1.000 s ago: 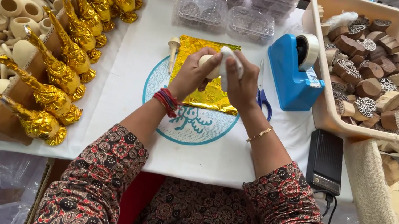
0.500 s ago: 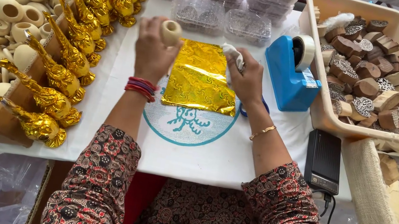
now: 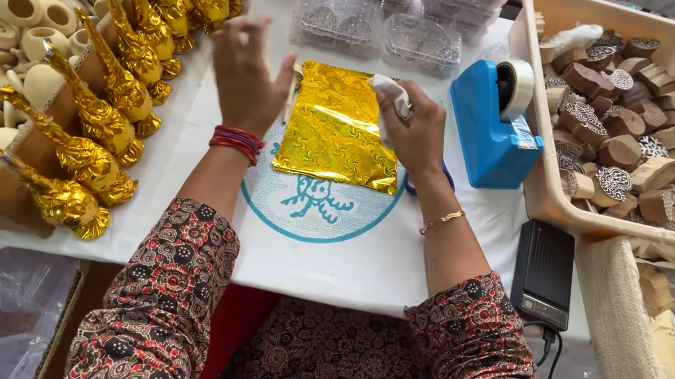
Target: The person is wrapping small wooden bell-shaped objects in gold foil and securing them.
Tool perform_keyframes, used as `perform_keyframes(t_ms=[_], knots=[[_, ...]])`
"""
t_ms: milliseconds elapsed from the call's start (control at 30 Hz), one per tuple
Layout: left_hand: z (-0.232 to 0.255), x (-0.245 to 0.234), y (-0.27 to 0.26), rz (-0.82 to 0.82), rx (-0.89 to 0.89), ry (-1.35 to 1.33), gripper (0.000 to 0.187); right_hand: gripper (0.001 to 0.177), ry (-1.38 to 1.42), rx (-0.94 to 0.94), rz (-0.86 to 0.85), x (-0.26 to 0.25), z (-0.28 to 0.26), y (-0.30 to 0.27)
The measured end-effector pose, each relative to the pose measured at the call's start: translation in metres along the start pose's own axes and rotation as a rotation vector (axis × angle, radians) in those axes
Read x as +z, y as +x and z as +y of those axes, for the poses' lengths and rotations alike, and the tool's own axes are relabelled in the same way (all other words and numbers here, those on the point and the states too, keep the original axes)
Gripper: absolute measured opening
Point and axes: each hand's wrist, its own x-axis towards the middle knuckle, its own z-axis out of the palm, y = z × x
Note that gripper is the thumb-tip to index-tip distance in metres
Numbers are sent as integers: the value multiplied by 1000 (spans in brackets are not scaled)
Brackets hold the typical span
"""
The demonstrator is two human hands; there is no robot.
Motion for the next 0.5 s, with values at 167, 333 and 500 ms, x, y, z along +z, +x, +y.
perform_keyframes(t_ms=[167,333,500], knots=[[35,25,-26,-372,113,-297,39,31,32,40,-20,0,-2,-1],[44,56,-31,-563,146,147,55,41,4,117,-139,0,-6,0],[30,87,-22,-777,-117,207,31,39,278,209,-105,7,34,1]])
